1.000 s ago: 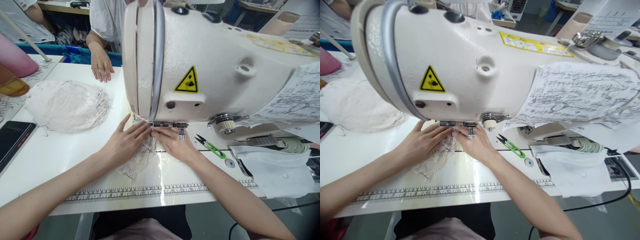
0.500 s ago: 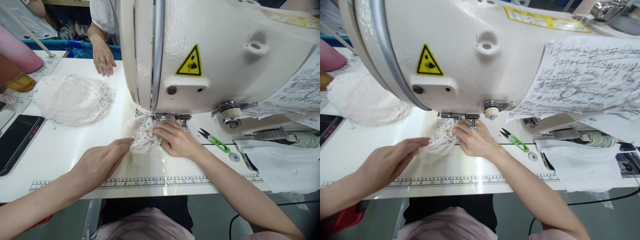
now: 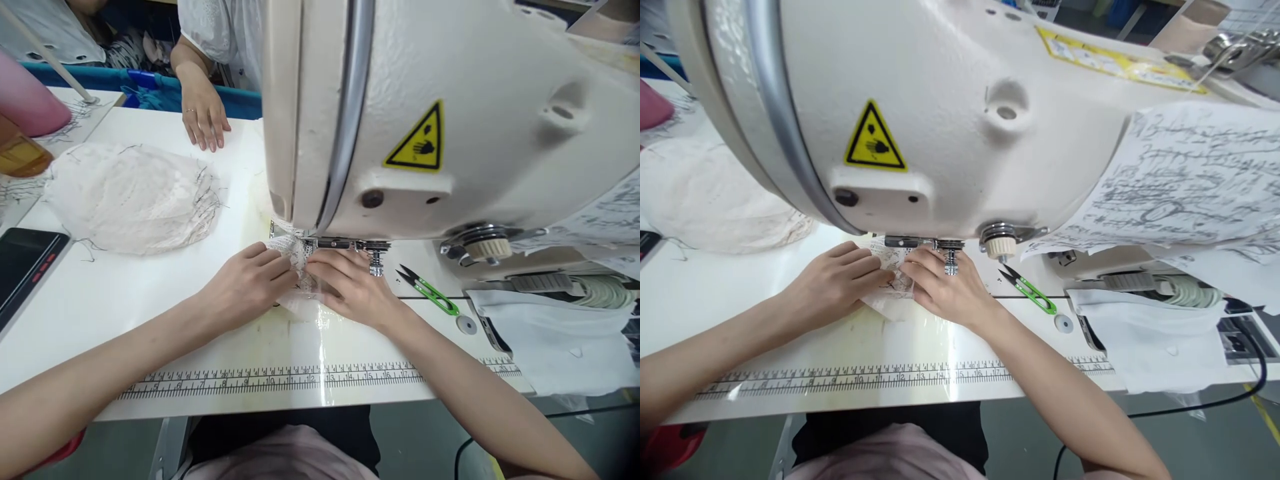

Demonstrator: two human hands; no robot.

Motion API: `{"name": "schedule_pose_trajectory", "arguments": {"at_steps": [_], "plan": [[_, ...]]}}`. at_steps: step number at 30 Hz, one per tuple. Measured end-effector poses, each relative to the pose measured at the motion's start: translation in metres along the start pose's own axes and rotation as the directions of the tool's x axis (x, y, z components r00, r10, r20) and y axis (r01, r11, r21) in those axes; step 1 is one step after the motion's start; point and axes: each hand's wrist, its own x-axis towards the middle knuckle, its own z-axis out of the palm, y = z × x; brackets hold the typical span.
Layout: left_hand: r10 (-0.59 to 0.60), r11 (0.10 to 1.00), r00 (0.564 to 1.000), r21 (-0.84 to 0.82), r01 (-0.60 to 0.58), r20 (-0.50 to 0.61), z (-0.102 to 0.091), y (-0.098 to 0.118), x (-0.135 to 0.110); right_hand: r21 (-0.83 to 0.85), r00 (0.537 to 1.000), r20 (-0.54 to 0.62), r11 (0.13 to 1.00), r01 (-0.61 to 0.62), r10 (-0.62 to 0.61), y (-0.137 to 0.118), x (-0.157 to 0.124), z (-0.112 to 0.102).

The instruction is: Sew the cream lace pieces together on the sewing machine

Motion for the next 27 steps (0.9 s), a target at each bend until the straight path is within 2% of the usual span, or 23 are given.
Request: {"name": "schedule_pose_trajectory", "arguments": {"at_steps": [6, 11, 14, 23, 27], "plan": [[-0.041, 0.999, 0.998, 0.03, 0.042, -0.045, 0.005, 0.003, -0.005, -0.07, 0.998, -0.034, 0.996, 0.059, -0.062, -0.005, 0.004, -0.002], [-0.073, 0.995, 0.994, -0.058, 0.078, 0.085, 0.017, 0.004, -0.012, -0.074, 0.994, -0.063, 0.993, 0.088, -0.093, -0.003, 0.004, 0.001], [-0.068, 0.994, 0.991, -0.074, 0.077, 0.112, 0.018, 0.001, -0.014, -0.079, 0.993, -0.055, 0.992, 0.102, -0.106, -0.003, 0.002, 0.005], [-0.077, 0.995, 0.992, -0.057, 0.083, 0.099, 0.018, 0.0, -0.015, -0.096, 0.995, -0.021, 0.991, 0.096, -0.098, -0.004, 0.001, 0.006], [-0.09, 0.994, 0.988, -0.052, 0.097, 0.123, 0.017, 0.003, -0.013, -0.052, 0.999, 0.008, 0.998, 0.042, -0.041, -0.003, 0.001, 0.004]]}}
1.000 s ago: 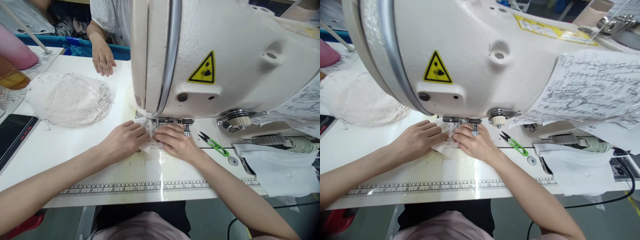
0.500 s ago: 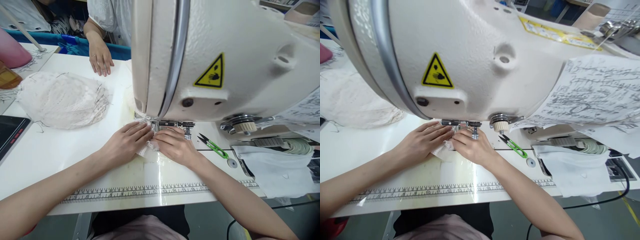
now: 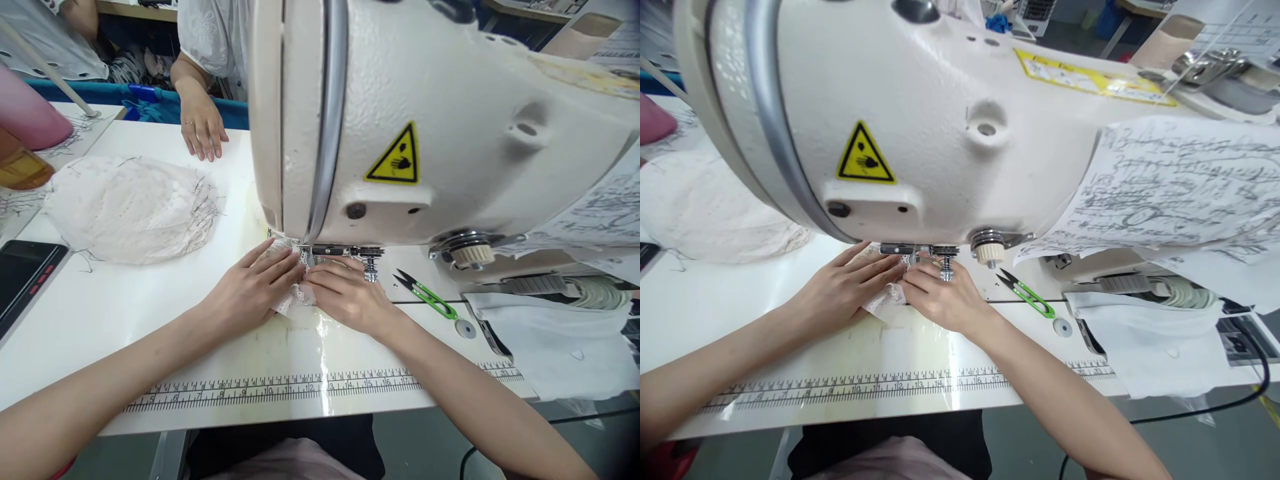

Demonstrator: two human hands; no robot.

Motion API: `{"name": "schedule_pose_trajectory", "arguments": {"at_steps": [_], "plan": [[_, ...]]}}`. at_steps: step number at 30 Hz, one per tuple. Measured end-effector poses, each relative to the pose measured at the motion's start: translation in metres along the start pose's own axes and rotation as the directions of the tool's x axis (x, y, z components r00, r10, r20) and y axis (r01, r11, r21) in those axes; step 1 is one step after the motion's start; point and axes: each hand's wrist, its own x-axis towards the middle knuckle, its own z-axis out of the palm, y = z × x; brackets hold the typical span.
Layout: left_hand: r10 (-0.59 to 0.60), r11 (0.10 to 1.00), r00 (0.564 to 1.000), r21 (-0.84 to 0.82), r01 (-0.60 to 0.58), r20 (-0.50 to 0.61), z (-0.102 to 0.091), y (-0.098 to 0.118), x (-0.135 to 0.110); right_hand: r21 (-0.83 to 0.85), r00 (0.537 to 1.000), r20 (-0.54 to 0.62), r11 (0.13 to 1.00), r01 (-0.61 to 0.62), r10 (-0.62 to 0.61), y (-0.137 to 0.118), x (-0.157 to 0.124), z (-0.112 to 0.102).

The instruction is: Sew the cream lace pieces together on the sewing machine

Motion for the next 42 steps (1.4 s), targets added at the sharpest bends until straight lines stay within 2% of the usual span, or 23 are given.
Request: {"name": "schedule_pose_trajectory", "arguments": {"at_steps": [9, 12, 18, 25, 28, 31, 34, 42], "plan": [[-0.009, 0.999, 1.0, 0.05, 0.008, 0.011, 0.0, 0.008, 0.003, 0.038, 0.999, 0.041, 0.999, -0.017, 0.015, 0.006, 0.0, -0.006], [-0.02, 0.998, 1.0, 0.064, 0.019, 0.009, 0.002, 0.01, 0.004, 0.009, 0.999, 0.037, 1.0, -0.025, 0.024, 0.006, 0.0, -0.007], [-0.057, 0.997, 0.998, 0.059, 0.056, 0.011, 0.005, 0.012, 0.007, -0.107, 0.999, -0.049, 0.994, -0.014, 0.008, 0.003, 0.003, -0.012], [-0.078, 0.995, 0.997, 0.066, 0.078, 0.007, 0.004, 0.014, 0.009, -0.166, 0.999, -0.002, 0.985, -0.049, 0.049, 0.003, 0.003, -0.015], [-0.034, 0.997, 0.999, 0.071, 0.035, -0.015, 0.004, 0.013, 0.007, -0.129, 1.0, 0.003, 0.992, -0.011, 0.011, 0.007, 0.004, -0.012], [0.06, 0.996, 0.998, 0.07, -0.057, -0.036, 0.004, 0.008, 0.003, -0.114, 0.999, 0.018, 0.993, 0.038, -0.036, 0.008, 0.002, -0.007], [0.122, 0.991, 0.991, 0.063, -0.119, -0.045, 0.003, 0.0, -0.001, -0.135, 0.999, 0.013, 0.99, 0.037, -0.036, 0.006, 0.001, -0.002], [0.136, 0.99, 0.99, 0.029, -0.135, -0.041, -0.002, -0.015, -0.002, -0.217, 0.983, -0.088, 0.966, 0.139, -0.162, -0.003, 0.011, 0.004]]}}
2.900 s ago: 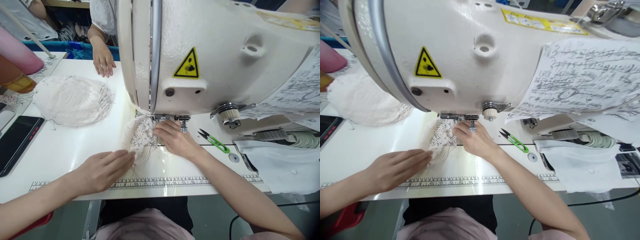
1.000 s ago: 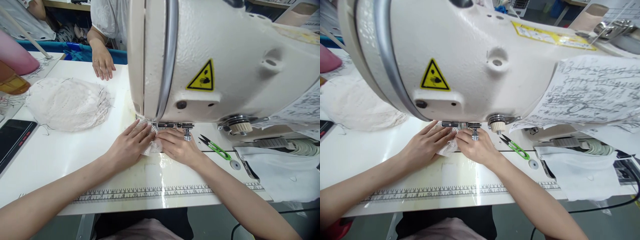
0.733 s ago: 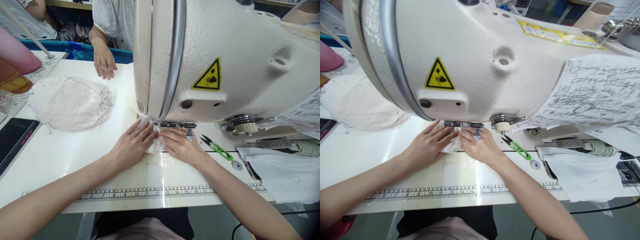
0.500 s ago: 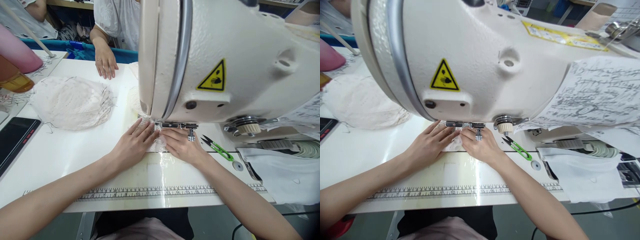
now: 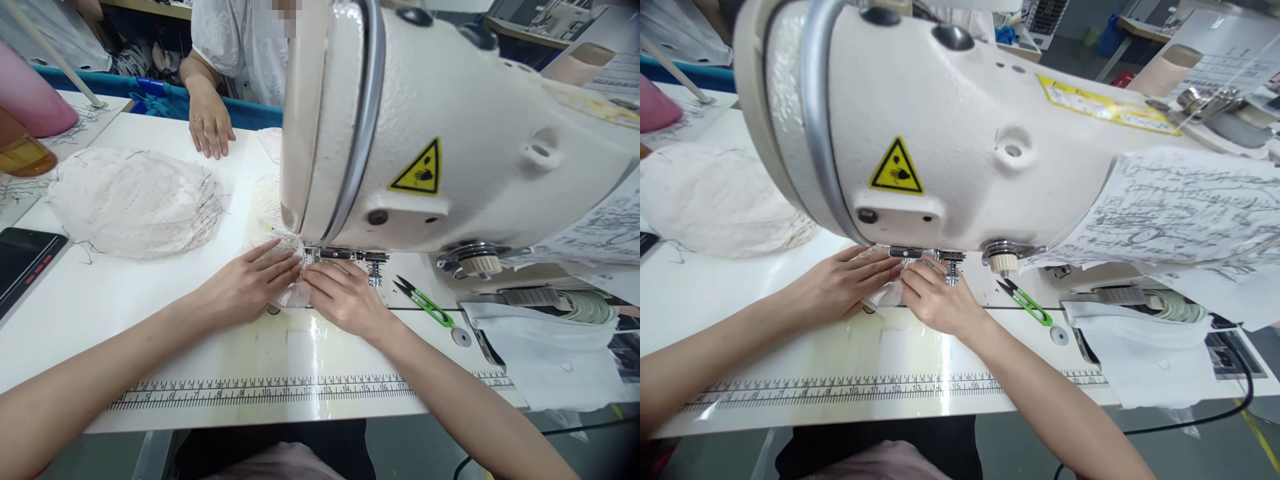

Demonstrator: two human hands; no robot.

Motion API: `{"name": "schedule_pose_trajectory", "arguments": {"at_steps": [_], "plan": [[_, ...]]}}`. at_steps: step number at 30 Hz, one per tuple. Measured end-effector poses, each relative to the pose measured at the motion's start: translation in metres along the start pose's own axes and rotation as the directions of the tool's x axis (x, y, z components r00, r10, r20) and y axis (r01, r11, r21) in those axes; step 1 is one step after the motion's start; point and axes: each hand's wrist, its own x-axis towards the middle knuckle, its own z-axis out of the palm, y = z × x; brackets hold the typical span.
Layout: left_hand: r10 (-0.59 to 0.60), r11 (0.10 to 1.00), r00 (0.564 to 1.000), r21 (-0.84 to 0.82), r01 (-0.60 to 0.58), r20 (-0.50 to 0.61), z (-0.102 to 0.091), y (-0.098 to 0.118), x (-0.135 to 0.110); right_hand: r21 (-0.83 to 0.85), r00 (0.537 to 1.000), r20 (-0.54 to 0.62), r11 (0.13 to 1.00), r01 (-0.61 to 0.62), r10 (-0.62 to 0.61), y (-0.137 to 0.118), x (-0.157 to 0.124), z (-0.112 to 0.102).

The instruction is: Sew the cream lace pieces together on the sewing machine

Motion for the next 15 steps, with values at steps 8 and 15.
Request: {"name": "schedule_pose_trajectory", "arguments": {"at_steps": [8, 15], "plan": [[-0.021, 0.999, 0.999, 0.04, 0.022, -0.029, 0.0006, -0.0021, 0.0003, 0.003, 0.999, -0.03, 1.0, 0.021, -0.021, -0.0036, 0.0032, 0.0026], [-0.051, 0.995, 0.998, 0.079, 0.052, -0.021, -0.0006, 0.0033, 0.0023, 0.017, 1.0, -0.02, 1.0, 0.004, -0.004, -0.0014, 0.0045, -0.0015]]}}
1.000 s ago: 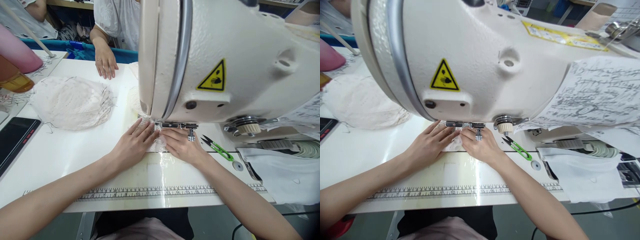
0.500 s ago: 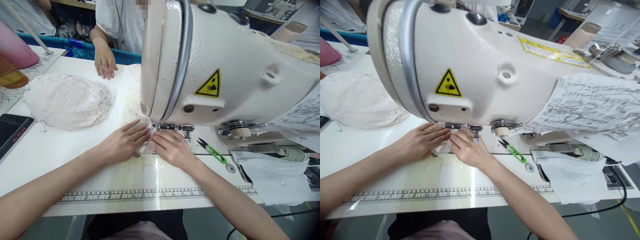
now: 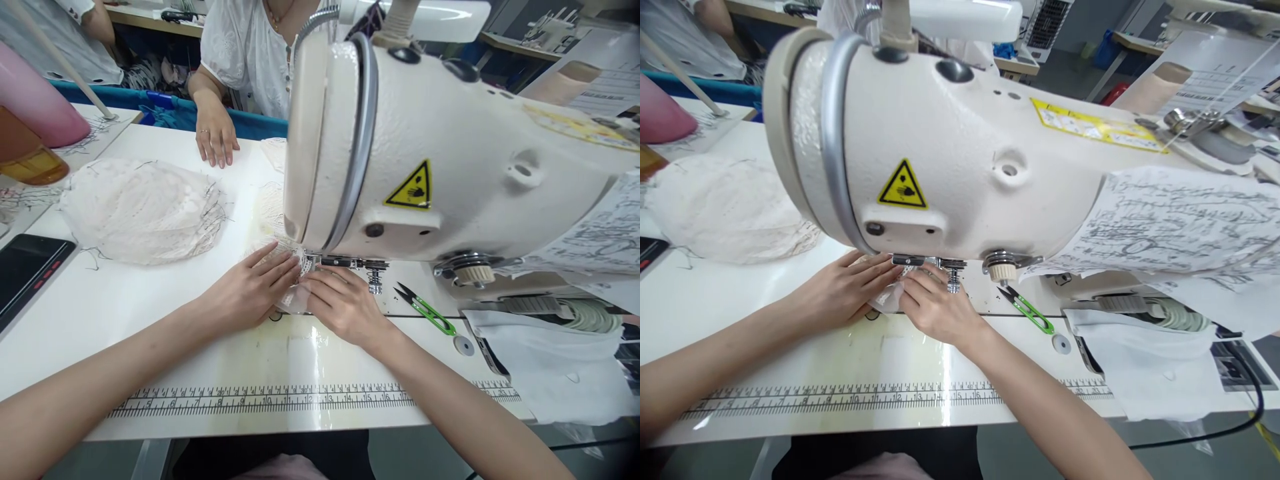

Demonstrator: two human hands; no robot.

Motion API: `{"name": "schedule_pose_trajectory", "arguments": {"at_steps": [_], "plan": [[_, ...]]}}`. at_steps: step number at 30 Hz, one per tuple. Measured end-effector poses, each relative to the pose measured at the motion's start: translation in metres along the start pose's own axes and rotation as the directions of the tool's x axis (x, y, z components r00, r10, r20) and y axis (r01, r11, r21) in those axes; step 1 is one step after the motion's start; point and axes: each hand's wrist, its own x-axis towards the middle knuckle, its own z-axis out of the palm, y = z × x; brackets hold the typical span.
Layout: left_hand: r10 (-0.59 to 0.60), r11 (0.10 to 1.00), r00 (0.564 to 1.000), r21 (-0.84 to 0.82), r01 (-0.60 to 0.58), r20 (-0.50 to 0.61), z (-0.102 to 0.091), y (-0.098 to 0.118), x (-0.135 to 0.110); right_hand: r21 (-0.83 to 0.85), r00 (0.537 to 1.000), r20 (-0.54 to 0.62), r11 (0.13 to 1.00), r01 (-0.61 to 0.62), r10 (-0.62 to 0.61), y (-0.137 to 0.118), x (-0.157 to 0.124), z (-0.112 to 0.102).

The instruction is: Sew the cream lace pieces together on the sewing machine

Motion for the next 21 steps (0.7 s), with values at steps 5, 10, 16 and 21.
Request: {"name": "schedule_pose_trajectory", "arguments": {"at_steps": [5, 10, 16, 21], "plan": [[-0.038, 0.999, 0.999, 0.03, 0.037, 0.019, 0.001, 0.006, 0.001, -0.003, 1.0, 0.006, 1.0, -0.021, 0.021, 0.001, -0.002, -0.003], [-0.068, 0.997, 0.998, 0.029, 0.068, 0.016, 0.001, 0.01, 0.001, -0.024, 0.997, 0.039, 0.997, -0.068, 0.069, 0.001, -0.007, -0.004], [-0.07, 0.996, 0.998, 0.048, 0.069, 0.005, 0.002, 0.012, 0.002, -0.024, 0.992, 0.083, 0.995, -0.096, 0.098, 0.002, -0.011, -0.005], [-0.081, 0.995, 0.997, 0.051, 0.081, -0.002, 0.003, 0.013, 0.001, -0.041, 0.99, 0.103, 0.995, -0.089, 0.093, 0.004, -0.013, -0.004]]}}
